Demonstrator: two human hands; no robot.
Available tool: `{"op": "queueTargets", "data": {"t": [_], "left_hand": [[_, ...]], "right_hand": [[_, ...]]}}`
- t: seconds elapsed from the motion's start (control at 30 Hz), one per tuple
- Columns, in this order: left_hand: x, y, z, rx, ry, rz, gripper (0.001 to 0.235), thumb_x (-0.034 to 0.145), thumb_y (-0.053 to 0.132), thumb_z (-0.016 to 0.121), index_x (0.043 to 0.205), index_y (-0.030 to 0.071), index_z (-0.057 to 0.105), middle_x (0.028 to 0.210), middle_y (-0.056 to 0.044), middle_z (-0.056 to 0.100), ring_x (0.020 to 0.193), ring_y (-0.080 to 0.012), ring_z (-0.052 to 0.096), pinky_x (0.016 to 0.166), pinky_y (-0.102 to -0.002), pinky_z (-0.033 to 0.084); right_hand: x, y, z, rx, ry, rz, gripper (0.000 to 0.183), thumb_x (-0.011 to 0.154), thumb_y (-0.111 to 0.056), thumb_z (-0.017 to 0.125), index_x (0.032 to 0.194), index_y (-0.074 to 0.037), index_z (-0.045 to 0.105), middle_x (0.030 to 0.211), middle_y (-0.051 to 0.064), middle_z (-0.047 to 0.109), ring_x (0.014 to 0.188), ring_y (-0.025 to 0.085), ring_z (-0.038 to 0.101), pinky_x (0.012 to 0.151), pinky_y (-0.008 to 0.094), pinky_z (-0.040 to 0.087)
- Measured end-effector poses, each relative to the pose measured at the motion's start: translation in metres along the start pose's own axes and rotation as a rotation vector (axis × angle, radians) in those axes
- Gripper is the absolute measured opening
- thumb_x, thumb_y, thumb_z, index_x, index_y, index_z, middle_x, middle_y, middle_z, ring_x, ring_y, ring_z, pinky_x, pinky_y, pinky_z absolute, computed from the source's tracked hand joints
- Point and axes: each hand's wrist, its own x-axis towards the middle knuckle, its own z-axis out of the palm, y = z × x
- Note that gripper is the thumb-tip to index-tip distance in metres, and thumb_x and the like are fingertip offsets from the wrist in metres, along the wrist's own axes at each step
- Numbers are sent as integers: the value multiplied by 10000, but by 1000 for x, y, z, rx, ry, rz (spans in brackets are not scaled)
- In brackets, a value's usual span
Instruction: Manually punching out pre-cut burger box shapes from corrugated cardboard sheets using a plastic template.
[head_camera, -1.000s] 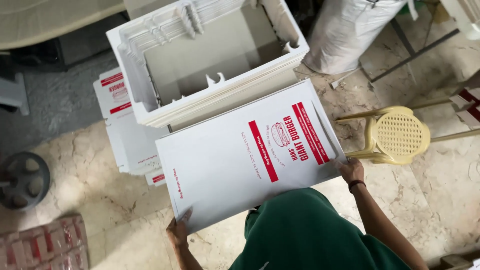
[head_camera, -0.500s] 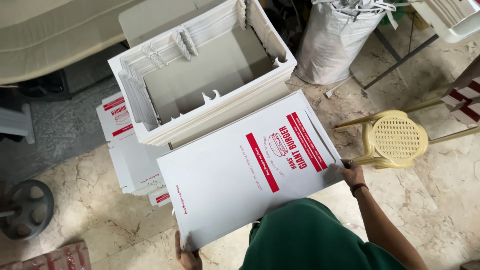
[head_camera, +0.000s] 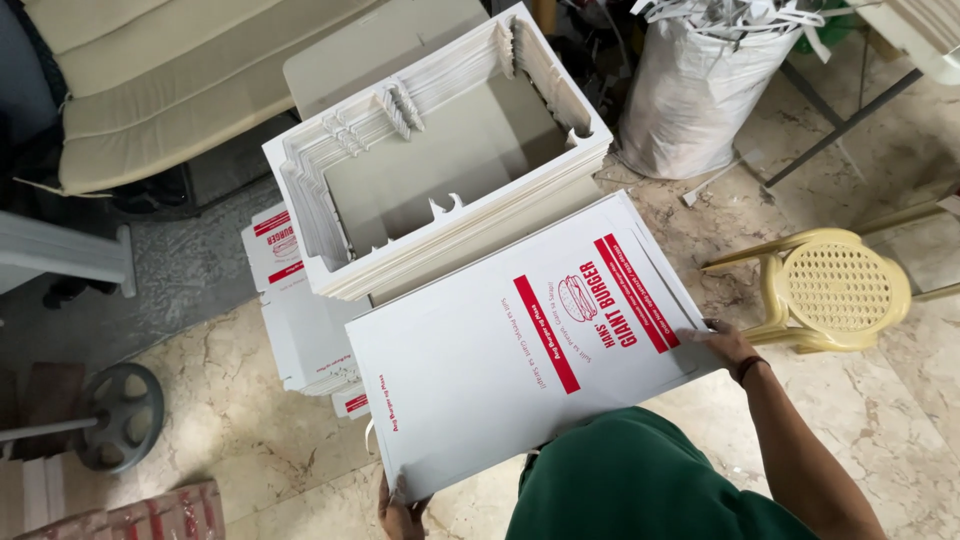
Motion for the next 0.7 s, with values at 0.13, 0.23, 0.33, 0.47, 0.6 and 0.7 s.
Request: {"op": "queueTargets", "data": {"t": [0.13,0.23,0.33,0.47,0.6,0.7], "left_hand": [[-26,17,12,-76,-17,-86,533,907,204,657,1436,182,604,1401,-108,607,1194,-413,571,829,-536,528],[2,14,4,49,-15,-106,400,883,242,751,1254,110,679,1311,-124,644,1186,-374,579,792,-578,589],[-13,45,3,159,-220,-86,447,926,237,669,1335,57,659,1379,-140,591,1177,-353,545,791,-557,571],[-24,59,13,216,-245,-133,586,842,316,735,1356,43,672,1314,-87,662,1076,-250,601,710,-406,506],[-25,66,15,156,-401,-254,619,822,338,653,1411,183,539,1297,-108,608,1130,-367,554,802,-582,512],[-28,68,21,231,-365,-249,631,807,282,697,1394,93,566,1362,-148,606,1203,-430,561,803,-633,573]], "right_hand": [[33,12,-4,213,-48,85,593,873,-116,752,1403,15,522,1289,286,617,1098,468,601,831,583,568],[15,-3,-7,208,-54,69,885,766,-184,793,1543,-14,406,1402,261,560,1172,433,579,937,571,549],[15,3,-8,175,-142,34,751,807,-288,772,1482,-84,515,1292,224,599,1079,374,589,771,433,530],[34,21,-5,129,-199,11,554,818,-272,802,1292,-25,659,1101,213,719,905,358,669,659,411,539],[17,6,-10,134,-210,-51,518,836,-198,777,1275,53,665,1145,281,679,938,447,638,642,513,561],[-2,-1,-1,144,-188,28,601,822,-219,770,1331,27,567,1243,276,624,1083,482,612,708,633,594]]}}
